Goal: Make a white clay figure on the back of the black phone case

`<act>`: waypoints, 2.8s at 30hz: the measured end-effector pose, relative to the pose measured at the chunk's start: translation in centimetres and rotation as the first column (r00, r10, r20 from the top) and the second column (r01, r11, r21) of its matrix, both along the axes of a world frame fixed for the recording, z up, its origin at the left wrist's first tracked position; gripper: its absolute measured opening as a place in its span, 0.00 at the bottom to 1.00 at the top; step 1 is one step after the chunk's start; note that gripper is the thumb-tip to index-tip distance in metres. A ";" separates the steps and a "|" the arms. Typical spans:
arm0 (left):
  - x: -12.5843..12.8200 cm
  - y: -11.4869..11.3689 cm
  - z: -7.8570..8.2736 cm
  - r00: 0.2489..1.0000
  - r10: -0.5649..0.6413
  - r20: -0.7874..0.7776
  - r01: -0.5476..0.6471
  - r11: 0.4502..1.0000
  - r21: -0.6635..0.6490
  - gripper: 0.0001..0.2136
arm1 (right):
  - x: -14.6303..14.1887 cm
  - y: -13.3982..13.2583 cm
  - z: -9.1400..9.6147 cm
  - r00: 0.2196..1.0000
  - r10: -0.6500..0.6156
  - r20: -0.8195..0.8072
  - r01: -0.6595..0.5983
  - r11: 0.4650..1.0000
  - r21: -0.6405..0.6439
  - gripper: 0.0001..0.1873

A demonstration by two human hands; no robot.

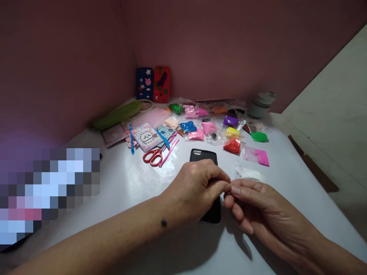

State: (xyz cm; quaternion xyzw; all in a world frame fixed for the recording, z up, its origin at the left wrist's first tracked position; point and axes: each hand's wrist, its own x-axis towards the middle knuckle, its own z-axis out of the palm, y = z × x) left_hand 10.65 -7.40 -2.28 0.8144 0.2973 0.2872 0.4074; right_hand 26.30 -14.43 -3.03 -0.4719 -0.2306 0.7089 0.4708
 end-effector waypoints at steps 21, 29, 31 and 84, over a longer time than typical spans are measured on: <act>-0.2 -0.2 -0.8 0.999 -0.031 0.043 0.013 0.931 0.366 0.08 | 0.1 0.0 -0.2 1.000 -0.031 -0.002 0.031 0.999 0.025 0.07; -0.2 -0.3 -0.3 0.996 -0.049 0.078 0.022 0.951 0.308 0.08 | 0.0 0.2 0.2 0.999 -0.039 0.015 0.039 0.999 0.001 0.08; -0.3 -0.1 -0.2 0.996 -0.050 0.079 0.025 0.957 0.288 0.09 | 0.0 0.2 0.2 0.999 -0.043 0.018 0.043 0.999 -0.001 0.08; -0.2 0.0 0.4 0.998 -0.053 0.042 0.047 0.988 0.147 0.06 | 0.0 0.2 0.0 0.997 0.016 0.072 -0.018 0.999 0.030 0.11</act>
